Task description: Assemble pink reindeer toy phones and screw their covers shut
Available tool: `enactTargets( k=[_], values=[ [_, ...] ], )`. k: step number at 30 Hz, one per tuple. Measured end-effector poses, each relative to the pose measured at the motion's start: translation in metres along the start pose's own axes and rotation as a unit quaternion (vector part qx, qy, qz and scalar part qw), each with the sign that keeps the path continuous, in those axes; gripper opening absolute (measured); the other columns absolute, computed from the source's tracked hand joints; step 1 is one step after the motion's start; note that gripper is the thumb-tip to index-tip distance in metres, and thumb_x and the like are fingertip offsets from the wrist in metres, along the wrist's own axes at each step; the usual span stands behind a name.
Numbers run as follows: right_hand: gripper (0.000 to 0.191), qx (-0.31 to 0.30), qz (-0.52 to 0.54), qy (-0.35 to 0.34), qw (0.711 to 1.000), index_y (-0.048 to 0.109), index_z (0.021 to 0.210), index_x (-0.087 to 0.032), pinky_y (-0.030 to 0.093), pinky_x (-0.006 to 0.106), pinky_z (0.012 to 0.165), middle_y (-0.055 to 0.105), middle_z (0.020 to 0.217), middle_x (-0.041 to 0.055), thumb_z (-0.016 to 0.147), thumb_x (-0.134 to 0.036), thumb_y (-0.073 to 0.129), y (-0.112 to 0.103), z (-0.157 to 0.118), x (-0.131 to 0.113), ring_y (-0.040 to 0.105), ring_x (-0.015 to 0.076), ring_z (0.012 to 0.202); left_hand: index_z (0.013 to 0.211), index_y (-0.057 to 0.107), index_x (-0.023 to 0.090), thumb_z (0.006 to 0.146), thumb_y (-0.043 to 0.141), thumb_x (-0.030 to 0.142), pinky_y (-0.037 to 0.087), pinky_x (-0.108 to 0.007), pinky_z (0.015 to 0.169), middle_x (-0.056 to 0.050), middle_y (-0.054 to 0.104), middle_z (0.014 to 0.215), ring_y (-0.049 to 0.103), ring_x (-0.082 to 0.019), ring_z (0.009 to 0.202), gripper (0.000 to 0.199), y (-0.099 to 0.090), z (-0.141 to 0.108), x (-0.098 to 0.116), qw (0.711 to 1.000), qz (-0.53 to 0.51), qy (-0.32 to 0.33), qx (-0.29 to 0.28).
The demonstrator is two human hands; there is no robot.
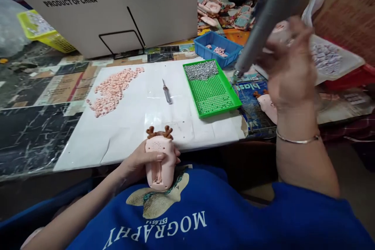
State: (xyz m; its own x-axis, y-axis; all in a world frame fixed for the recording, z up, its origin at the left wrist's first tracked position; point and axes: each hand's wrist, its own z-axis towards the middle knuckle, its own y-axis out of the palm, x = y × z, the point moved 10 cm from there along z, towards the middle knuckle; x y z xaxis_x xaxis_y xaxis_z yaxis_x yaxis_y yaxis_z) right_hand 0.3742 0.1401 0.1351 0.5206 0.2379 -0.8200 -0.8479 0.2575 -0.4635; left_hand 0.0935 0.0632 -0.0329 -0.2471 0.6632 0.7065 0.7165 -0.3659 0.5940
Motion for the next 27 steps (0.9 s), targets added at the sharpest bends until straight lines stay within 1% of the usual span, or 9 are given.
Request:
enactTargets(
  k=[2, 5, 10, 12, 14, 17, 19, 22, 27],
  values=[
    [0.057, 0.021, 0.113, -0.019, 0.993, 0.057, 0.141, -0.045, 0.055, 0.031, 0.091, 0.067, 0.137, -0.0059, 0.094, -0.075, 0.044, -0.01, 0.021, 0.002, 0.062, 0.0209, 0.131, 0.1, 0.075, 0.011, 0.068, 0.088, 0.026, 0.063, -0.033, 0.081, -0.015, 0.079, 0.101, 0.077, -0.025, 0.089, 0.038, 0.011, 0.006, -0.009, 0.999, -0.022, -0.032, -0.034],
    [0.071, -0.026, 0.164, -0.057, 0.984, 0.046, 0.15, -0.037, 0.048, 0.025, 0.103, 0.065, 0.142, -0.0048, 0.087, -0.061, 0.068, 0.009, 0.042, -0.004, 0.056, 0.0173, 0.137, 0.109, 0.074, 0.01, 0.069, 0.088, 0.029, 0.063, -0.033, 0.083, -0.017, 0.079, 0.105, 0.077, -0.024, 0.089, 0.046, 0.018, 0.015, -0.013, 0.996, -0.048, -0.059, -0.036],
    [0.08, -0.14, 0.172, -0.174, 0.959, 0.01, 0.159, -0.007, 0.042, 0.025, 0.096, 0.061, 0.14, 0.005, 0.095, -0.038, 0.046, 0.068, 0.06, -0.043, 0.056, 0.0122, 0.128, 0.101, 0.07, 0.012, 0.07, 0.087, 0.022, 0.064, -0.033, 0.077, -0.012, 0.079, 0.094, 0.077, -0.023, 0.083, 0.036, 0.016, 0.039, 0.008, 0.998, -0.039, -0.006, 0.054],
    [0.074, -0.144, 0.161, -0.204, 0.955, 0.012, 0.154, 0.002, 0.042, 0.022, 0.091, 0.061, 0.13, 0.0015, 0.095, -0.033, 0.04, 0.084, 0.064, -0.055, 0.058, 0.0068, 0.116, 0.1, 0.068, 0.012, 0.069, 0.087, 0.021, 0.064, -0.033, 0.075, -0.01, 0.078, 0.091, 0.076, -0.023, 0.08, 0.038, 0.019, 0.05, 0.013, 0.997, -0.032, 0.01, 0.064],
    [0.066, -0.106, 0.165, -0.22, 0.956, 0.031, 0.146, -0.001, 0.046, 0.022, 0.087, 0.061, 0.114, -0.0049, 0.094, -0.04, 0.047, 0.087, 0.066, -0.059, 0.064, 0.006, 0.104, 0.102, 0.065, 0.013, 0.069, 0.087, 0.022, 0.064, -0.034, 0.075, -0.01, 0.078, 0.09, 0.076, -0.023, 0.078, 0.041, 0.021, 0.06, 0.013, 0.997, -0.031, 0.015, 0.066],
    [0.049, -0.031, 0.25, -0.198, 0.947, 0.056, 0.119, -0.03, 0.06, 0.029, 0.071, 0.063, 0.09, -0.0082, 0.076, -0.046, 0.076, 0.073, 0.063, -0.046, 0.069, 0.0151, 0.077, 0.106, 0.062, 0.014, 0.07, 0.086, 0.023, 0.064, -0.034, 0.075, -0.009, 0.078, 0.089, 0.076, -0.022, 0.078, 0.044, 0.019, 0.067, 0.011, 0.997, -0.029, 0.017, 0.071],
    [0.037, 0.031, 0.296, -0.169, 0.939, 0.059, 0.104, -0.038, 0.057, 0.033, 0.057, 0.062, 0.082, -0.0077, 0.072, -0.039, 0.077, 0.057, 0.059, -0.024, 0.063, 0.0181, 0.063, 0.108, 0.061, 0.014, 0.072, 0.085, 0.025, 0.063, -0.033, 0.073, -0.009, 0.078, 0.088, 0.075, -0.021, 0.076, 0.045, 0.017, 0.068, 0.011, 0.996, -0.039, 0.018, 0.076],
    [0.034, 0.14, 0.28, -0.135, 0.94, 0.061, 0.099, -0.039, 0.045, 0.033, 0.046, 0.061, 0.075, -0.0083, 0.073, -0.041, 0.081, 0.028, 0.052, 0.014, 0.053, 0.0162, 0.052, 0.108, 0.06, 0.015, 0.074, 0.083, 0.026, 0.063, -0.032, 0.072, -0.009, 0.078, 0.087, 0.076, -0.022, 0.077, 0.043, 0.017, 0.066, 0.014, 0.995, -0.054, 0.025, 0.086],
    [0.04, 0.239, 0.248, -0.128, 0.93, 0.064, 0.102, -0.041, 0.043, 0.034, 0.047, 0.064, 0.083, -0.0084, 0.071, -0.054, 0.087, 0.004, 0.05, 0.054, 0.05, 0.0139, 0.051, 0.112, 0.061, 0.016, 0.074, 0.084, 0.022, 0.062, -0.029, 0.071, -0.006, 0.077, 0.089, 0.075, -0.019, 0.076, 0.045, 0.023, 0.064, 0.016, 0.994, -0.033, 0.046, 0.098]
  ],
)
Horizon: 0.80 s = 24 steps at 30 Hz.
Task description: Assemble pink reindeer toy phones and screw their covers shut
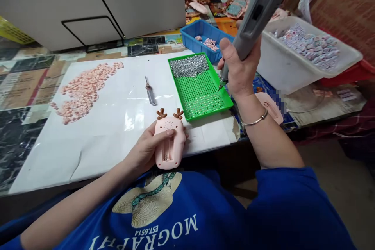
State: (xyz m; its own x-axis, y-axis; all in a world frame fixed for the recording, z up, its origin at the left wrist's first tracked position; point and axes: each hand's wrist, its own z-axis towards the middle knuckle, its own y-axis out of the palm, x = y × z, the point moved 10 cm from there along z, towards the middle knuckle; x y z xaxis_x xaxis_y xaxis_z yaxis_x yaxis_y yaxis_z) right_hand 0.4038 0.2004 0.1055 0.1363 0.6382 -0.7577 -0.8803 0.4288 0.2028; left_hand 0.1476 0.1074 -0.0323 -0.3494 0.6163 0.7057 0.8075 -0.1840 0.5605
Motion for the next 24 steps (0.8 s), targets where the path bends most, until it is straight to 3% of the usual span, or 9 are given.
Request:
enactTargets(
  k=[2, 7, 13, 24],
  values=[
    [0.039, 0.015, 0.007, -0.01, 1.0, 0.064, 0.098, -0.041, 0.043, 0.034, 0.048, 0.065, 0.088, -0.0085, 0.07, -0.052, 0.089, -0.004, 0.0, 0.005, 0.049, 0.013, 0.052, 0.11, 0.062, 0.016, 0.073, 0.085, 0.022, 0.062, -0.029, 0.071, -0.005, 0.077, 0.089, 0.074, -0.018, 0.075, 0.044, 0.0, 0.0, 0.0, 1.0, 0.003, 0.006, 0.003],
    [0.044, 0.024, -0.002, 0.004, 1.0, 0.061, 0.097, -0.041, 0.04, 0.033, 0.045, 0.057, 0.069, -0.0098, 0.068, -0.061, 0.088, -0.007, 0.0, 0.02, 0.045, 0.013, 0.048, 0.108, 0.063, 0.017, 0.073, 0.086, 0.022, 0.06, -0.027, 0.068, -0.004, 0.076, 0.086, 0.072, -0.016, 0.071, 0.043, -0.001, 0.001, 0.001, 1.0, 0.002, 0.01, 0.003],
    [0.044, 0.019, 0.0, 0.005, 1.0, 0.057, 0.08, -0.034, 0.035, 0.033, 0.041, 0.052, 0.059, -0.0105, 0.067, -0.064, 0.088, -0.007, 0.002, 0.023, 0.046, 0.0121, 0.043, 0.112, 0.062, 0.017, 0.072, 0.086, 0.023, 0.06, -0.029, 0.07, -0.005, 0.076, 0.09, 0.073, -0.018, 0.074, 0.047, -0.001, 0.001, 0.0, 1.0, 0.008, 0.002, 0.014],
    [0.048, 0.037, -0.002, 0.003, 0.999, 0.057, 0.09, -0.035, 0.037, 0.031, 0.043, 0.055, 0.067, -0.0087, 0.065, -0.061, 0.089, -0.01, 0.004, 0.027, 0.044, 0.0118, 0.047, 0.107, 0.062, 0.016, 0.074, 0.079, 0.029, 0.058, -0.032, 0.071, -0.007, 0.075, 0.09, 0.071, -0.02, 0.076, 0.039, -0.005, 0.002, 0.002, 1.0, 0.003, 0.011, 0.01]
  ],
)
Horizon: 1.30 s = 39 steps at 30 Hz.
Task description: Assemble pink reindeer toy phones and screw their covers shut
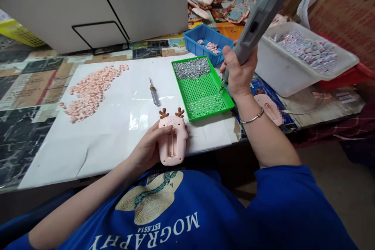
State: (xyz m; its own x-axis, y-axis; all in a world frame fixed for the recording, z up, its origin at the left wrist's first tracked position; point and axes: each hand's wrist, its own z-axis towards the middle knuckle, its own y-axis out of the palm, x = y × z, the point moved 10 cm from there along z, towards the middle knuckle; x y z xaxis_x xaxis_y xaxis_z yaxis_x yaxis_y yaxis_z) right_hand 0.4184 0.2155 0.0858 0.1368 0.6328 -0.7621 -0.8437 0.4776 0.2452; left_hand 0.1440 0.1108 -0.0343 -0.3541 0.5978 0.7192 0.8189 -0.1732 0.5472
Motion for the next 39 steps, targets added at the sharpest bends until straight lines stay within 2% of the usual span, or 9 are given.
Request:
enactTargets(
  k=[4, 7, 10, 15, 21, 27, 31, 35, 39],
  values=[
    [0.046, 0.014, 0.017, -0.041, 0.999, 0.056, 0.088, -0.031, 0.035, 0.03, 0.041, 0.054, 0.07, -0.0066, 0.067, -0.061, 0.084, 0.012, 0.004, -0.031, 0.04, 0.0111, 0.046, 0.107, 0.061, 0.016, 0.073, 0.078, 0.027, 0.056, -0.032, 0.076, -0.006, 0.073, 0.092, 0.069, -0.019, 0.081, 0.039, -0.004, 0.0, 0.0, 1.0, -0.01, 0.019, 0.016],
    [0.034, -0.041, 0.046, -0.045, 0.997, 0.06, 0.091, -0.033, 0.035, 0.033, 0.042, 0.046, 0.062, -0.0055, 0.08, -0.062, 0.074, 0.042, -0.013, -0.068, 0.041, 0.0147, 0.045, 0.11, 0.06, 0.018, 0.073, 0.081, 0.028, 0.055, -0.032, 0.078, -0.004, 0.072, 0.094, 0.068, -0.018, 0.081, 0.043, -0.004, 0.0, -0.001, 0.999, -0.017, 0.037, 0.015],
    [0.032, -0.118, 0.064, 0.024, 0.991, 0.062, 0.094, -0.038, 0.034, 0.038, 0.044, 0.049, 0.064, -0.0025, 0.082, -0.066, 0.07, 0.076, -0.047, -0.094, 0.048, 0.0203, 0.049, 0.109, 0.059, 0.018, 0.073, 0.082, 0.031, 0.054, -0.032, 0.078, -0.004, 0.072, 0.096, 0.068, -0.018, 0.083, 0.045, -0.006, 0.001, -0.002, 0.998, -0.024, 0.05, 0.02],
    [0.039, -0.187, 0.144, 0.08, 0.969, 0.064, 0.098, -0.035, 0.033, 0.034, 0.038, 0.048, 0.061, -0.0052, 0.076, -0.061, 0.081, 0.109, -0.092, -0.111, 0.043, 0.0148, 0.041, 0.109, 0.06, 0.019, 0.072, 0.083, 0.032, 0.054, -0.033, 0.08, -0.003, 0.072, 0.098, 0.067, -0.018, 0.084, 0.045, -0.005, 0.001, -0.001, 0.997, -0.03, 0.067, 0.014],
    [0.035, -0.2, 0.151, 0.112, 0.962, 0.065, 0.096, -0.035, 0.037, 0.033, 0.039, 0.051, 0.063, -0.0059, 0.075, -0.056, 0.084, 0.114, -0.101, -0.092, 0.046, 0.0142, 0.041, 0.107, 0.06, 0.02, 0.072, 0.083, 0.031, 0.052, -0.033, 0.085, -0.002, 0.073, 0.099, 0.066, -0.017, 0.086, 0.043, -0.004, 0.002, -0.001, 0.997, -0.029, 0.068, 0.012],
    [0.028, -0.242, 0.16, 0.109, 0.951, 0.062, 0.086, -0.032, 0.041, 0.032, 0.039, 0.057, 0.063, -0.0066, 0.077, -0.049, 0.082, 0.121, -0.12, -0.081, 0.046, 0.0135, 0.04, 0.105, 0.059, 0.019, 0.073, 0.083, 0.031, 0.051, -0.028, 0.077, 0.0, 0.07, 0.092, 0.064, -0.015, 0.08, 0.041, -0.005, 0.0, -0.002, 0.998, -0.019, 0.064, 0.022],
    [0.029, -0.233, 0.175, 0.117, 0.949, 0.061, 0.086, -0.031, 0.041, 0.03, 0.039, 0.057, 0.061, -0.0077, 0.075, -0.048, 0.082, 0.12, -0.123, -0.072, 0.043, 0.0115, 0.039, 0.106, 0.059, 0.018, 0.072, 0.083, 0.032, 0.051, -0.027, 0.075, 0.001, 0.07, 0.091, 0.063, -0.014, 0.078, 0.044, -0.005, -0.002, 0.001, 0.997, -0.009, 0.07, 0.033],
    [0.04, -0.241, 0.179, 0.132, 0.944, 0.061, 0.096, -0.033, 0.038, 0.03, 0.037, 0.054, 0.056, -0.0087, 0.073, -0.059, 0.082, 0.119, -0.116, -0.075, 0.043, 0.0126, 0.037, 0.105, 0.06, 0.018, 0.071, 0.084, 0.033, 0.052, -0.027, 0.076, 0.0, 0.071, 0.091, 0.063, -0.014, 0.076, 0.045, -0.003, -0.002, 0.003, 0.997, 0.004, 0.066, 0.041],
    [0.046, -0.208, 0.151, 0.06, 0.965, 0.064, 0.108, -0.037, 0.037, 0.034, 0.037, 0.055, 0.059, -0.0072, 0.075, -0.065, 0.079, 0.102, -0.083, -0.095, 0.046, 0.0155, 0.04, 0.106, 0.058, 0.018, 0.071, 0.084, 0.032, 0.054, -0.03, 0.076, -0.002, 0.072, 0.093, 0.067, -0.017, 0.079, 0.046, -0.007, -0.002, 0.001, 0.998, 0.003, 0.039, 0.054]
  ],
)
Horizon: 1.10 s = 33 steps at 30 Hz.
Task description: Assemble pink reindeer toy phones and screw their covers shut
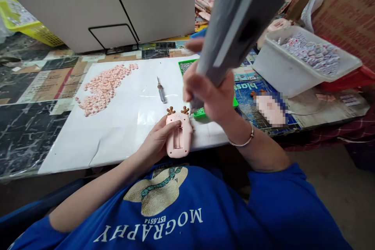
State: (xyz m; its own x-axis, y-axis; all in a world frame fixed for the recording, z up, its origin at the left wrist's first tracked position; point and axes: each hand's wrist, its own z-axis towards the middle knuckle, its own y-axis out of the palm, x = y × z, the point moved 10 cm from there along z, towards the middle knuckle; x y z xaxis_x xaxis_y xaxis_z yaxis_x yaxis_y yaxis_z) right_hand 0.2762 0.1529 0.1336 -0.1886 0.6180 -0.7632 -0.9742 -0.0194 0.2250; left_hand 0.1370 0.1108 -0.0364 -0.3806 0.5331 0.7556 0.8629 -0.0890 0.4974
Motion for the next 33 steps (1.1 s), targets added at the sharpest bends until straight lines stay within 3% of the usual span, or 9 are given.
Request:
enactTargets(
  k=[3, 7, 11, 15, 22, 25, 29, 33],
  values=[
    [0.038, 0.083, -0.05, -0.046, 0.994, 0.064, 0.102, -0.035, 0.04, 0.033, 0.042, 0.056, 0.061, -0.0067, 0.078, -0.058, 0.081, -0.038, 0.019, -0.004, 0.05, 0.0149, 0.046, 0.108, 0.057, 0.017, 0.071, 0.081, 0.027, 0.056, -0.033, 0.076, -0.004, 0.073, 0.095, 0.069, -0.019, 0.082, 0.045, 0.0, 0.0, -0.002, 1.0, -0.003, -0.022, -0.02],
    [0.039, 0.111, -0.08, -0.018, 0.99, 0.06, 0.095, -0.035, 0.036, 0.033, 0.042, 0.055, 0.064, -0.0096, 0.072, -0.047, 0.088, -0.066, 0.032, 0.029, 0.048, 0.012, 0.043, 0.11, 0.057, 0.018, 0.071, 0.081, 0.025, 0.058, -0.033, 0.076, -0.005, 0.073, 0.097, 0.071, -0.02, 0.083, 0.046, 0.0, -0.001, -0.001, 0.999, -0.015, -0.023, -0.039],
    [0.041, 0.094, -0.076, -0.025, 0.992, 0.058, 0.108, -0.04, 0.039, 0.036, 0.051, 0.055, 0.065, -0.0094, 0.078, -0.044, 0.086, -0.063, 0.027, 0.044, 0.049, 0.014, 0.048, 0.108, 0.059, 0.018, 0.073, 0.082, 0.025, 0.058, -0.031, 0.076, -0.004, 0.073, 0.097, 0.07, -0.017, 0.081, 0.042, 0.002, -0.002, -0.001, 0.998, -0.029, -0.024, -0.042],
    [0.057, 0.108, -0.096, -0.007, 0.99, 0.053, 0.115, -0.044, 0.038, 0.037, 0.052, 0.053, 0.061, -0.0107, 0.071, -0.056, 0.087, -0.062, 0.024, 0.055, 0.046, 0.0151, 0.048, 0.106, 0.06, 0.017, 0.073, 0.083, 0.025, 0.057, -0.028, 0.072, -0.003, 0.073, 0.094, 0.069, -0.016, 0.078, 0.041, 0.0, -0.001, -0.002, 0.999, -0.031, -0.026, -0.036],
    [0.036, 0.105, -0.109, -0.002, 0.988, 0.058, 0.094, -0.038, 0.039, 0.037, 0.053, 0.052, 0.06, -0.0094, 0.075, -0.054, 0.085, -0.067, 0.023, 0.065, 0.046, 0.0155, 0.047, 0.107, 0.059, 0.018, 0.073, 0.083, 0.029, 0.056, -0.03, 0.075, -0.004, 0.072, 0.096, 0.069, -0.017, 0.08, 0.043, -0.002, 0.0, -0.003, 0.999, -0.025, -0.027, -0.036],
    [0.037, 0.106, -0.111, 0.005, 0.988, 0.058, 0.092, -0.039, 0.039, 0.038, 0.055, 0.053, 0.059, -0.0096, 0.074, -0.057, 0.085, -0.068, 0.022, 0.068, 0.045, 0.0165, 0.048, 0.107, 0.059, 0.019, 0.072, 0.083, 0.029, 0.055, -0.031, 0.074, -0.003, 0.071, 0.094, 0.068, -0.017, 0.079, 0.043, -0.001, -0.001, -0.003, 0.999, -0.025, -0.025, -0.04],
    [0.045, 0.126, -0.113, 0.006, 0.986, 0.059, 0.094, -0.043, 0.037, 0.038, 0.055, 0.054, 0.059, -0.0098, 0.066, -0.064, 0.087, -0.071, 0.025, 0.064, 0.042, 0.0167, 0.05, 0.107, 0.059, 0.019, 0.073, 0.083, 0.029, 0.055, -0.031, 0.076, -0.003, 0.071, 0.096, 0.068, -0.017, 0.081, 0.043, 0.001, -0.001, -0.002, 0.998, -0.03, -0.015, -0.048],
    [0.037, 0.124, -0.092, -0.013, 0.988, 0.061, 0.095, -0.041, 0.036, 0.037, 0.05, 0.051, 0.062, -0.0071, 0.072, -0.058, 0.085, -0.055, 0.029, 0.04, 0.044, 0.0159, 0.049, 0.108, 0.059, 0.019, 0.071, 0.086, 0.029, 0.054, -0.03, 0.078, -0.003, 0.071, 0.097, 0.067, -0.017, 0.083, 0.046, 0.002, -0.001, -0.004, 0.998, -0.016, -0.008, -0.056]
  ],
)
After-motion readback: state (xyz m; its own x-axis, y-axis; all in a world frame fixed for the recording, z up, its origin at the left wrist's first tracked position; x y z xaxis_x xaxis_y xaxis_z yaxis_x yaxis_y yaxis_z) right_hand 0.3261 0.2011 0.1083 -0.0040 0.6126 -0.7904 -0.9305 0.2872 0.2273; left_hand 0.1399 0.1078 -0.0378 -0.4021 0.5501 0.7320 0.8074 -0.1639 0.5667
